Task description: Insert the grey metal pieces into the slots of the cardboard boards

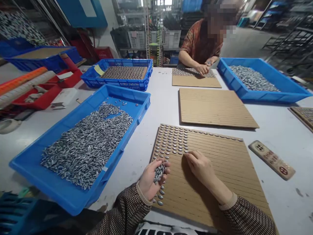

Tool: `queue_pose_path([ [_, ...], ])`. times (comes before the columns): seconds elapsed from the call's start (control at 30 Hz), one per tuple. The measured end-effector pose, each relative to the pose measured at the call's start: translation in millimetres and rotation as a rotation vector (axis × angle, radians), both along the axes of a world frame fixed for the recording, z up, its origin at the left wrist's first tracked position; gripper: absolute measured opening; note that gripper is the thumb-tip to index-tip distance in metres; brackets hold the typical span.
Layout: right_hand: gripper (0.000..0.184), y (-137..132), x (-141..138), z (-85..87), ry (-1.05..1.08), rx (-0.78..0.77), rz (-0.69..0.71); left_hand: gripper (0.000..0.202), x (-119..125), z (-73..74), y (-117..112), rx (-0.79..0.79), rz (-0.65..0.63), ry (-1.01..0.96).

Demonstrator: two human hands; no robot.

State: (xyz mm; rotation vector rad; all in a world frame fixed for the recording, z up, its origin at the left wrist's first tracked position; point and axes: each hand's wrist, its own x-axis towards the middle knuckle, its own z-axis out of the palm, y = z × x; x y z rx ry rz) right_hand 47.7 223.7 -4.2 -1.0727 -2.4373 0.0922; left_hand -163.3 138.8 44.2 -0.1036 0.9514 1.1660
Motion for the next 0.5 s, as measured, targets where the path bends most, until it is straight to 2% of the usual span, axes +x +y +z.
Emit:
queue_pose_path([
  [0.2, 0.022, 0.3, 0.6, 1.6, -0.044, 0.03, -0.005, 0.015, 0.9, 4.5, -2.3, 0.061, -0.063, -0.045],
  [0.5, 0.021, -2.4, -4.5, 9.4, -0.181, 0.064, -0.013, 0.032, 1.4, 4.2, 0.6, -0.017, -0.042, -0.209],
])
